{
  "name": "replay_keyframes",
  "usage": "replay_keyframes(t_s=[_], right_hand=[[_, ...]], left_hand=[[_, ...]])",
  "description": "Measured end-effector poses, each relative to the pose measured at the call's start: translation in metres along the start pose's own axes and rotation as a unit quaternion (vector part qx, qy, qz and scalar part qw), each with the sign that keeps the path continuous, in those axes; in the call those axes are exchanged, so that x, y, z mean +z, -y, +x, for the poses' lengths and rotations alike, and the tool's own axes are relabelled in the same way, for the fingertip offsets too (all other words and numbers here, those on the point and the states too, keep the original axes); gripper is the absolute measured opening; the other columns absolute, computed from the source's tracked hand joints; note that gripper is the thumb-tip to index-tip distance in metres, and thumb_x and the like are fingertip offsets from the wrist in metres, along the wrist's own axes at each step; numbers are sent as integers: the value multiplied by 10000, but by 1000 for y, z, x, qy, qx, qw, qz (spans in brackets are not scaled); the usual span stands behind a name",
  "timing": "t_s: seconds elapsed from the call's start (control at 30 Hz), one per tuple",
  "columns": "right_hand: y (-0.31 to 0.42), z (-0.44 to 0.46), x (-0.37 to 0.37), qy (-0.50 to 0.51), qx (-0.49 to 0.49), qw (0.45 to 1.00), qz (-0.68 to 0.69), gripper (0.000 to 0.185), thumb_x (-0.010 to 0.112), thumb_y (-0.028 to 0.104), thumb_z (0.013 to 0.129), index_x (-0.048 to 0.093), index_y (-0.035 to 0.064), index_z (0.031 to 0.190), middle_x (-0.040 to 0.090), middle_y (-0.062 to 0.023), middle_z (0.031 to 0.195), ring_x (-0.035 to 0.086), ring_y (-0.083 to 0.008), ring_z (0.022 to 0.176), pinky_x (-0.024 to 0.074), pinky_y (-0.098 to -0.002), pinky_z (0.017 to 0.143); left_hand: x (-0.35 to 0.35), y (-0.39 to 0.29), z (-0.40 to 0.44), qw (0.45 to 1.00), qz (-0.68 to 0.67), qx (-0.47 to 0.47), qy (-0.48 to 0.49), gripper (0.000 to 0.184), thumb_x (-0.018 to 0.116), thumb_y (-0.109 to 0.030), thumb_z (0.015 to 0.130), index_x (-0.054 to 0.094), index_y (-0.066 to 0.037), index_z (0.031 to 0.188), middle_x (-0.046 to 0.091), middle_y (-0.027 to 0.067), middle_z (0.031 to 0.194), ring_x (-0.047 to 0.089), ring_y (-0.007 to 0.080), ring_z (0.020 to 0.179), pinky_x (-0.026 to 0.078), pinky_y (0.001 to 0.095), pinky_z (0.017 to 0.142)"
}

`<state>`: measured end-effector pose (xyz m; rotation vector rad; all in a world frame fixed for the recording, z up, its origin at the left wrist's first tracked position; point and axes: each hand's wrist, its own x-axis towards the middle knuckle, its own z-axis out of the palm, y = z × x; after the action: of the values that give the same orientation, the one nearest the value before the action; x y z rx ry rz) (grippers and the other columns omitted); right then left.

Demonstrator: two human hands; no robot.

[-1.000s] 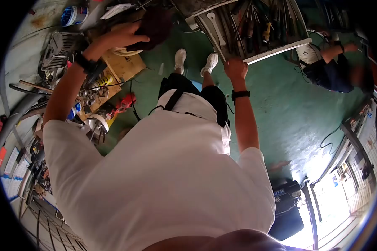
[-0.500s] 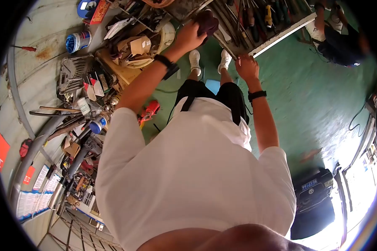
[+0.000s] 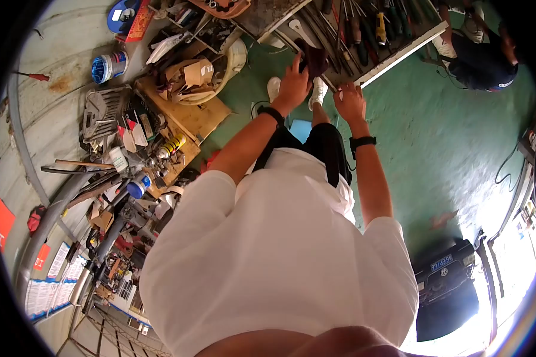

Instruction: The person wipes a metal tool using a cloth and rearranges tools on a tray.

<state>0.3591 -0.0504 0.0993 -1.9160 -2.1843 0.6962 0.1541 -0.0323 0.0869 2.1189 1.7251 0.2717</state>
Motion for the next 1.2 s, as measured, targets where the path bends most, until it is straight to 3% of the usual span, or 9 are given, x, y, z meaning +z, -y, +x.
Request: replay_keyframes(t_s=[0.23, 0.33, 0.47, 0.63, 0.73, 0.83, 0.93, 1.0, 1.2], right_hand=[[-3, 1, 6, 0, 9, 1000, 9, 188, 569, 181, 821, 661, 49, 919, 595, -99, 1041, 553, -360, 947, 519, -482, 776], [-1, -1, 9, -7, 17, 1000, 9, 192, 564, 179, 823, 661, 47, 923, 597, -105, 1038, 550, -365, 937, 516, -485, 776], [2, -4, 7, -6, 31, 999, 25, 200, 558, 180, 829, 650, 40, 938, 589, -116, 1040, 547, -372, 931, 509, -488, 784], [-2, -7, 14, -20, 19, 999, 31, 208, 557, 185, 835, 630, 35, 960, 568, -134, 1065, 549, -383, 949, 499, -496, 802], [-5, -7, 17, -27, 16, 999, 38, 224, 552, 187, 843, 612, 31, 993, 560, -143, 1079, 549, -389, 972, 493, -500, 814], [-5, -10, 19, -25, 19, 998, 45, 239, 549, 188, 847, 596, 27, 1016, 557, -148, 1089, 548, -394, 988, 488, -501, 823], [-8, -10, 20, -18, 21, 998, 56, 257, 556, 190, 841, 593, 28, 1037, 556, -151, 1100, 548, -399, 997, 487, -505, 832], [-8, -10, 21, -17, 22, 997, 66, 270, 564, 191, 834, 596, 33, 1050, 556, -153, 1108, 548, -401, 1001, 487, -508, 836], [-2, -12, 17, -38, 36, 995, 80, 323, 555, 164, 830, 605, 56, 1130, 561, -145, 1158, 548, -400, 1046, 501, -513, 837]], left_hand=[[-23, 41, 25, 995, -35, -90, -28, 573, 656, -188, 856, 444, -67, 1375, 424, 218, 1326, 584, 392, 1019, 563, 475, 765], [-29, 64, 32, 992, -47, -106, -39, 759, 620, -207, 896, 205, -175, 1531, 539, 247, 1108, 613, 410, 809, 544, 464, 670], [-8, 60, 27, 992, -91, -65, 54, 688, 624, -196, 878, 305, -244, 1485, 576, 228, 1057, 620, 414, 790, 532, 479, 649], [25, 17, 3, 983, -182, -12, -16, 568, 635, -218, 862, 409, -188, 1382, 577, 242, 1066, 609, 446, 854, 516, 521, 725], [35, -14, -14, 965, -243, 17, 94, 565, 622, -196, 868, 402, -186, 1388, 576, 243, 1079, 602, 457, 894, 505, 538, 766], [44, -26, -21, 947, -290, -62, 128, 506, 579, -165, 893, 419, -188, 1373, 568, 253, 1090, 575, 468, 989, 480, 547, 838], [57, -18, -10, 940, -335, -70, -14, 431, 503, -149, 927, 432, -107, 1350, 562, 271, 1074, 529, 492, 1063, 453, 531, 890], [62, 5, 3, 905, -323, -237, -145, 351, 437, -145, 944, 462, 0, 1263, 557, 289, 1063, 506, 495, 1063, 414, 525, 917], [23, 65, 50, 768, -505, -388, -76, 436, 431, -303, 983, 489, 82, 1178, 556, 321, 1145, 535, 455, 1059, 410, 495, 908]])
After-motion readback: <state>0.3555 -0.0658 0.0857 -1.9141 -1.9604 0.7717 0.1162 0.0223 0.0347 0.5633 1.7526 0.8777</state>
